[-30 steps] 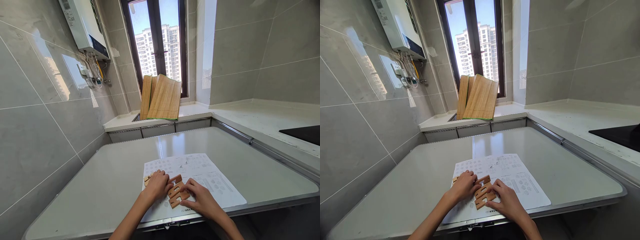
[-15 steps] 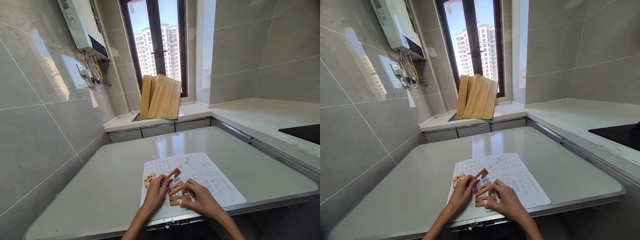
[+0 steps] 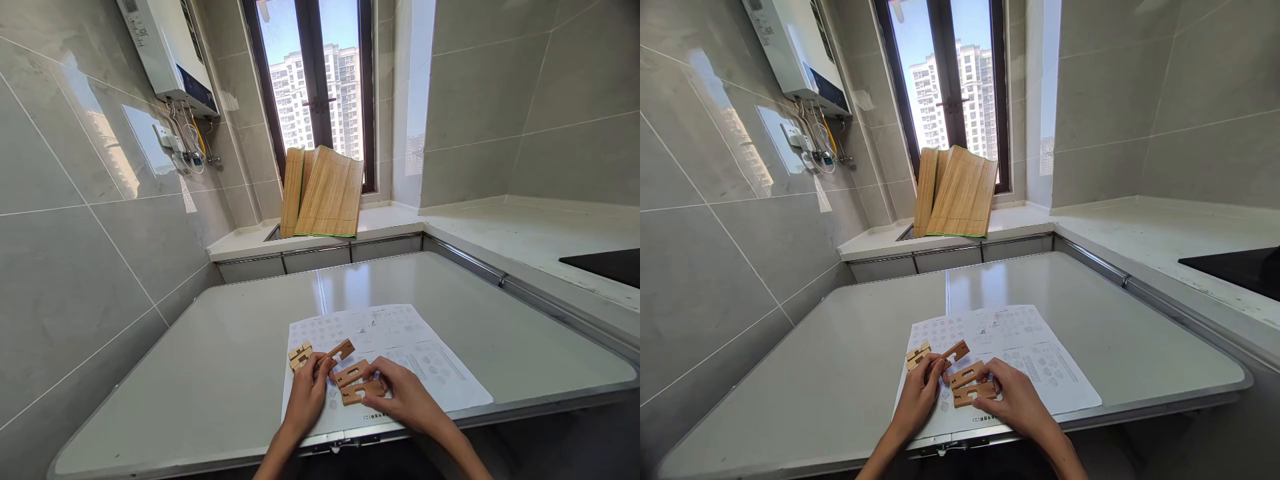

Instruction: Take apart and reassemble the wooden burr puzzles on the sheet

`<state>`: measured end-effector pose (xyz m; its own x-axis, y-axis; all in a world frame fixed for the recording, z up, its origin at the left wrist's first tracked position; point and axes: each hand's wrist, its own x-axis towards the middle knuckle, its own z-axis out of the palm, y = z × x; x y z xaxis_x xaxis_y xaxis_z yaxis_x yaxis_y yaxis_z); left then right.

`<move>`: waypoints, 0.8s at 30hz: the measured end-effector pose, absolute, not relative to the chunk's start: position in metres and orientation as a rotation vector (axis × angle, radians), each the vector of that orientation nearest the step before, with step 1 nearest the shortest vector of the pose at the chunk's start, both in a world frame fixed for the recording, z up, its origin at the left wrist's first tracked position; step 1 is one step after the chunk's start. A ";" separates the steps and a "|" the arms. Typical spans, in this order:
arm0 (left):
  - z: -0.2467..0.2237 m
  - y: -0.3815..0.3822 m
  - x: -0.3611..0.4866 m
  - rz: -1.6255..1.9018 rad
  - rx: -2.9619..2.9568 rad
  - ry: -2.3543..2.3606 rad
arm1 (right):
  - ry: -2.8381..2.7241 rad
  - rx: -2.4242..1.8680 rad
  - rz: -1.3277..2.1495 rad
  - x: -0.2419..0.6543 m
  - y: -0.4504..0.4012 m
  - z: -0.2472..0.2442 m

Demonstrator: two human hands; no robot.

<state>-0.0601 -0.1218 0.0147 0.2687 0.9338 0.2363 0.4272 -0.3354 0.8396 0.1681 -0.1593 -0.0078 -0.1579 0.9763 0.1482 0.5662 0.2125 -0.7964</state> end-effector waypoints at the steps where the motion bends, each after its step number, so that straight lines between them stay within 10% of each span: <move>1: 0.014 -0.122 -0.060 0.998 1.884 1.227 | -1.819 -1.434 0.777 0.168 -0.159 -0.008; 24: 0.014 -0.123 -0.052 0.668 2.259 1.633 | -1.852 -1.417 0.739 0.167 -0.157 -0.011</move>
